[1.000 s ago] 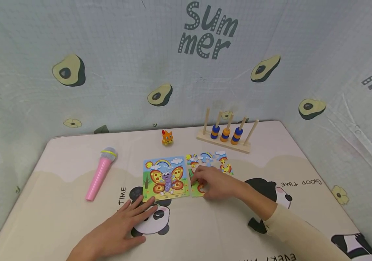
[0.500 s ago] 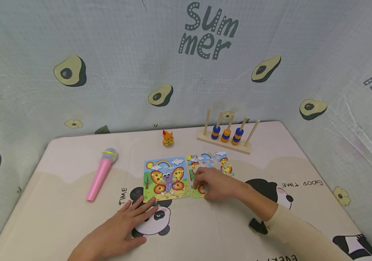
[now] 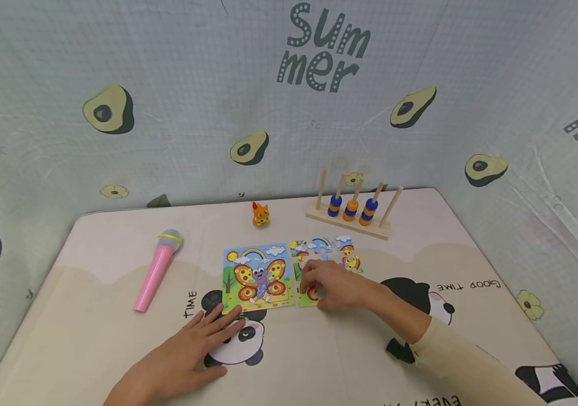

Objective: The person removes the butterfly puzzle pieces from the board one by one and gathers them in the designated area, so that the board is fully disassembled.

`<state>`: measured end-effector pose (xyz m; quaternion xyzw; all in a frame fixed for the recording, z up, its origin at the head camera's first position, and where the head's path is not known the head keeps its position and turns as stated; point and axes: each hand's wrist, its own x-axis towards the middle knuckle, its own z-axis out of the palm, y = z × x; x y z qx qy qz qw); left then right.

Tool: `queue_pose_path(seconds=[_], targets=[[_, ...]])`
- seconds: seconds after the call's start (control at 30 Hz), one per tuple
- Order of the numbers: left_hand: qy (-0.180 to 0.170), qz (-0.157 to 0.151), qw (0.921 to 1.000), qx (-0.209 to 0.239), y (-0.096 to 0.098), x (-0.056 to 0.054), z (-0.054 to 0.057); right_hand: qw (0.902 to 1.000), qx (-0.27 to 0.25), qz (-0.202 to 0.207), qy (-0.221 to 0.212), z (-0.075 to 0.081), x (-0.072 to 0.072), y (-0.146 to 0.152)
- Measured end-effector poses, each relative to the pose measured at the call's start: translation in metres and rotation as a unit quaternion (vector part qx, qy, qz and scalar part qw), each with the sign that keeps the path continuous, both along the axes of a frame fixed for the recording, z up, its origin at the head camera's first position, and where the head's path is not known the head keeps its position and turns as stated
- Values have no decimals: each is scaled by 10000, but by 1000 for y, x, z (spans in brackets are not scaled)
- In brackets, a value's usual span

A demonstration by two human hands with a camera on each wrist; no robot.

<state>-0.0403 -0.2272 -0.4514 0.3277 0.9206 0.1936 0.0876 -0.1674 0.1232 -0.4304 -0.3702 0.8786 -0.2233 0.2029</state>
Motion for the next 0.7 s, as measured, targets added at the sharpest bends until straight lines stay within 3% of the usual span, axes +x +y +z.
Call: queue_pose_path(seconds=[0.27,0.5,0.57,0.7], targets=[[83,19,9998,-166,2,-1,3,10000,18,3,-12,0,0,1],[881,102,9957,-261,5,-1,3,10000,-17,-66,73,2,1,-3],[799,179,9963,-270,6,-2,4,9998,-20,-72,159,2,1,-5],[241,410,9980,-428,8,-6,7,9996,-97,6,248,6,1,-13]])
